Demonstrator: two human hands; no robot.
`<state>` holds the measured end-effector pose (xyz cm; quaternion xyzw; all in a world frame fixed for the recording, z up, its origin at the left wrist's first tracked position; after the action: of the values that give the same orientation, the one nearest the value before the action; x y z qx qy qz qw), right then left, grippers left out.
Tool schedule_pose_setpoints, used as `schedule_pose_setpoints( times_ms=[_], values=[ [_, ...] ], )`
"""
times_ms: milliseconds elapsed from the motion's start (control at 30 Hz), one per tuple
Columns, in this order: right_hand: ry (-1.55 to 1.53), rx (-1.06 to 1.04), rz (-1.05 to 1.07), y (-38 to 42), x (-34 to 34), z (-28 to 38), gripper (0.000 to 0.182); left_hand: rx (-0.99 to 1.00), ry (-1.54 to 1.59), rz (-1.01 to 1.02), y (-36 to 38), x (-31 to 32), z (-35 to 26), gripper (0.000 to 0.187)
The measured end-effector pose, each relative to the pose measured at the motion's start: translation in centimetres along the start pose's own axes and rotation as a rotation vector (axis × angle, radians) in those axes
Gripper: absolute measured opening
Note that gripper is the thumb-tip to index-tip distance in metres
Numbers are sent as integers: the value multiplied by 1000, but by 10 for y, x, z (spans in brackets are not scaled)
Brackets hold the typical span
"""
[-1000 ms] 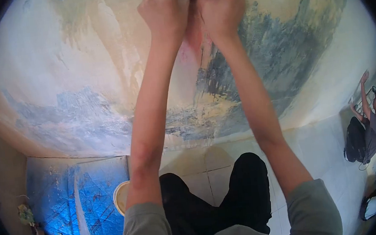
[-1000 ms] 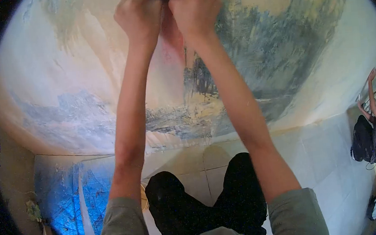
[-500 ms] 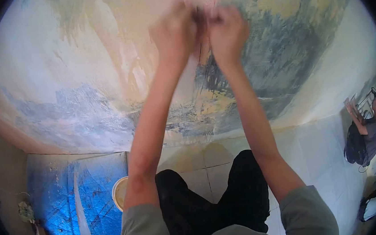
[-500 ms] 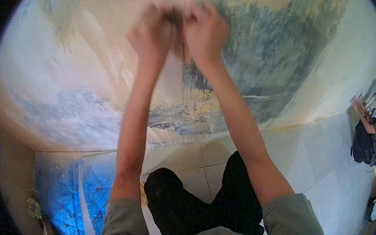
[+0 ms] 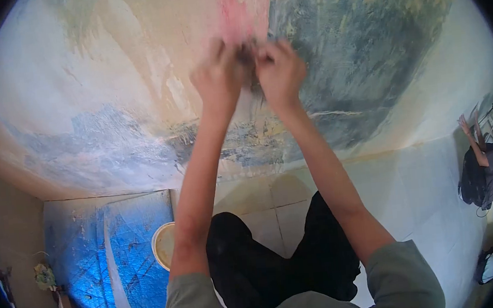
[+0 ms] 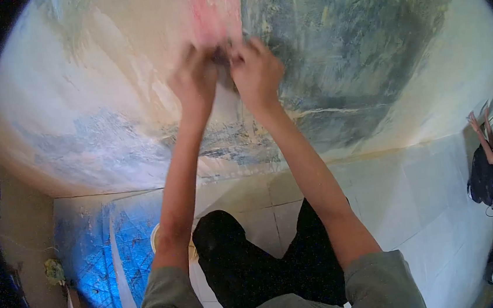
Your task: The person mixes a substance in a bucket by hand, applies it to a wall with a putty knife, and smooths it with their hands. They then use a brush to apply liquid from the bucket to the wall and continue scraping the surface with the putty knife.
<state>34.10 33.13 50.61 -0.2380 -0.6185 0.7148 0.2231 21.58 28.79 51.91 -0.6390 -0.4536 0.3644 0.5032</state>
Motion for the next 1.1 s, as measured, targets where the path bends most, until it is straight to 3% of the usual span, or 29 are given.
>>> schedule_pose_setpoints(
  times_ms=[133, 200, 300, 367, 500, 533, 600, 700, 767, 800, 900, 1100],
  values=[
    [26, -42, 97, -3, 2, 4, 16, 30, -26, 151, 1, 3, 7, 23],
    [-20, -87, -10, -38, 0, 12, 12, 118, -20, -23, -30, 2, 1, 14],
    [-77, -129, -178, -84, 2, 23, 11, 109, -96, -104, -71, 1, -10, 15],
    [-98, -147, -244, -84, 2, 22, 11, 73, 60, -190, -80, -1, -6, 21],
    [-97, 37, -79, 0, 6, 12, 14, 43, 46, 9, 4, 3, 12, 15],
    [-63, 81, 51, 31, 8, 7, 11, 23, 27, 87, 32, 0, 15, 16],
    [-48, 140, 230, 75, 7, -3, 14, -66, -88, 298, 79, -4, 21, 18],
    [-136, 198, 233, 111, -8, -9, 15, -148, -133, 306, 112, -21, 16, 19],
    [-226, 305, 224, 128, -21, -6, 16, -542, 89, 122, 127, -35, 23, 19],
    [-300, 426, 246, 138, -22, -9, 17, -536, 80, 121, 137, -35, 22, 19],
    [-504, 520, 211, 157, -12, -8, 20, -1327, 587, 417, 184, -17, 25, 21],
    [-490, 429, 279, 147, -15, 0, 18, -1094, 655, 280, 190, -12, 35, 14]
  ],
)
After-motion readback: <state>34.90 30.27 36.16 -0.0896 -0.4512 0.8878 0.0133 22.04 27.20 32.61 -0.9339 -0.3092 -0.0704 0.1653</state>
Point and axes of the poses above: each hand's wrist, its own y-axis away from the middle knuckle, its own x-axis out of the palm, z = x × y, the point moved 6 cm from there along -y, towards the middle knuckle, and after that the axes turned 7 degrees about -x, right-handed, at the moved point
